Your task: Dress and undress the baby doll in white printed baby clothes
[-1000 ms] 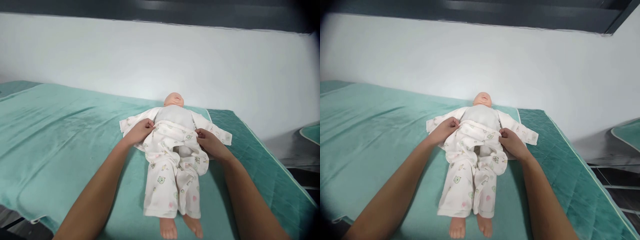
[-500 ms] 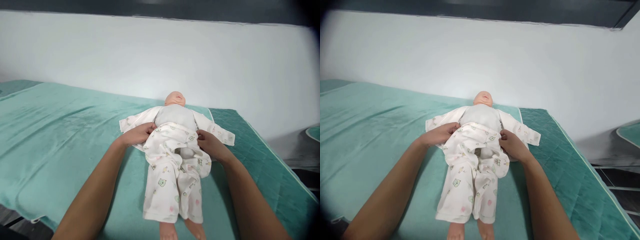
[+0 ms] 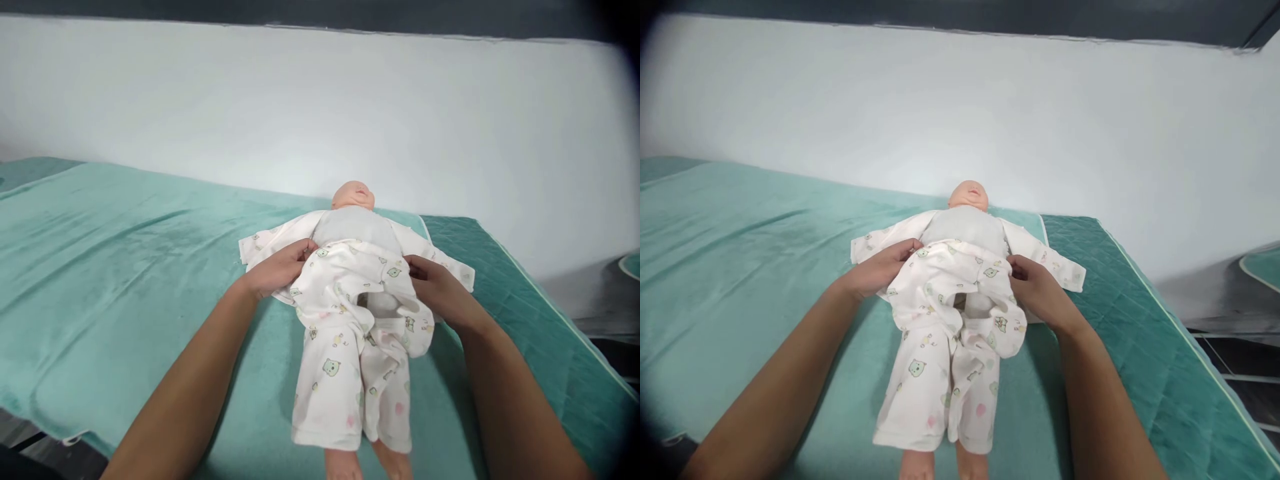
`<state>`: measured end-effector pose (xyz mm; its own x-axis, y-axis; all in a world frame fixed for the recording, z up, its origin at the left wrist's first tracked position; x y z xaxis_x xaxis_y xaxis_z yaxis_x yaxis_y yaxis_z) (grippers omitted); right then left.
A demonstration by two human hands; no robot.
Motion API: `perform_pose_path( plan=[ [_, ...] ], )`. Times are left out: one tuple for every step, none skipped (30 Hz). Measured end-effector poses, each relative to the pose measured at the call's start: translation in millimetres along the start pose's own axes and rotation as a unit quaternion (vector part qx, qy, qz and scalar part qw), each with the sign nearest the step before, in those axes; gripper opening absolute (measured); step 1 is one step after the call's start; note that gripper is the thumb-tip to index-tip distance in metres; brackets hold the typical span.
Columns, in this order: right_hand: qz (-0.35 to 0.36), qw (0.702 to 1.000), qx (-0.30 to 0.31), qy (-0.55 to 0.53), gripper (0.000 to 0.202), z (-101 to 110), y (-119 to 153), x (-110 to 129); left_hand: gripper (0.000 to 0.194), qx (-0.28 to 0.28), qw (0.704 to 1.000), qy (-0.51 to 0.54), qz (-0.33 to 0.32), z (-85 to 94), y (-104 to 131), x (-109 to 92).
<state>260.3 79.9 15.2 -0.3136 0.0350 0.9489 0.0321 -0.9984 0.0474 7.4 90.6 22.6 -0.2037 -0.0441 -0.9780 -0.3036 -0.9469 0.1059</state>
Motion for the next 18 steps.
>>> perform_pose_path(
  plan=[
    [-0.001,1.0,-0.009,-0.002,0.025,2,1,1,0.021,-0.004,1.0,0.01,0.004,-0.7,0,0],
    [-0.002,1.0,-0.017,-0.003,0.025,3,1,2,0.022,-0.009,1.0,0.021,0.012,-1.2,0,1],
    [-0.004,1.0,-0.024,-0.005,0.026,4,1,2,0.024,-0.012,0.999,0.033,0.021,-1.7,0,3],
    [-0.007,1.0,-0.028,-0.011,0.027,5,1,2,0.025,-0.015,0.998,0.046,0.032,-2.4,0,4],
    [-0.012,0.999,-0.027,-0.017,0.028,4,1,0,0.026,-0.016,0.997,0.058,0.041,-3.1,0,5],
    [-0.019,0.999,-0.021,-0.024,0.03,3,1,-2,0.027,-0.017,0.996,0.07,0.049,-3.8,-1,6],
    [-0.027,0.999,-0.011,-0.031,0.031,1,1,-5,0.028,-0.016,0.995,0.078,0.055,-4.4,-1,7],
    [-0.035,0.999,-0.002,-0.037,0.033,0,1,-7,0.028,-0.015,0.995,0.082,0.062,-5.1,-1,9],
    [-0.042,0.998,0.006,-0.043,0.035,-2,0,-10,0.028,-0.015,0.994,0.082,0.068,-5.5,-1,10],
    [-0.047,0.998,0.013,-0.05,0.037,-4,0,-12,0.028,-0.014,0.994,0.081,0.073,-5.8,-2,11],
    [-0.05,0.997,0.017,-0.057,0.038,-5,0,-14,0.028,-0.012,0.994,0.079,0.076,-6.2,-2,12],
    [-0.052,0.996,0.02,-0.065,0.039,-6,-1,-16,0.028,-0.01,0.994,0.077,0.078,-6.6,-2,13],
    [-0.054,0.996,0.023,-0.073,0.04,-8,-1,-17,0.028,-0.007,0.994,0.074,0.079,-7.0,-2,13],
    [-0.056,0.995,0.026,-0.08,0.039,-9,-2,-18,0.028,-0.004,0.994,0.072,0.081,-7.1,-2,13],
    [-0.057,0.994,0.029,-0.086,0.038,-10,-2,-19,0.027,-0.002,0.994,0.069,0.083,-6.9,-2,13],
    [-0.056,0.994,0.031,-0.088,0.036,-11,-3,-20,0.027,-0.001,0.994,0.065,0.086,-6.2,-1,13],
    [-0.05,0.995,0.032,-0.083,0.033,-11,-4,-21,0.026,-0.001,0.994,0.058,0.09,-4.6,-1,14],
    [-0.046,0.995,0.032,-0.08,0.03,-11,-5,-22,0.025,-0.006,0.995,0.043,0.094,-1.9,-1,15]
  ],
)
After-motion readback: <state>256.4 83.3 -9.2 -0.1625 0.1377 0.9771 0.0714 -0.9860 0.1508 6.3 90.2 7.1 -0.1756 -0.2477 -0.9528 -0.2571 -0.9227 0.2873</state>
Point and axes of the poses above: each hand's wrist, its own y-axis away from the middle knuckle, its own z-axis out of the back of the hand, x = y × z, the point moved 8 cm from there along -y, towards the middle knuckle, and after that the axes turned 8 degrees about -x, right-handed, at the moved point
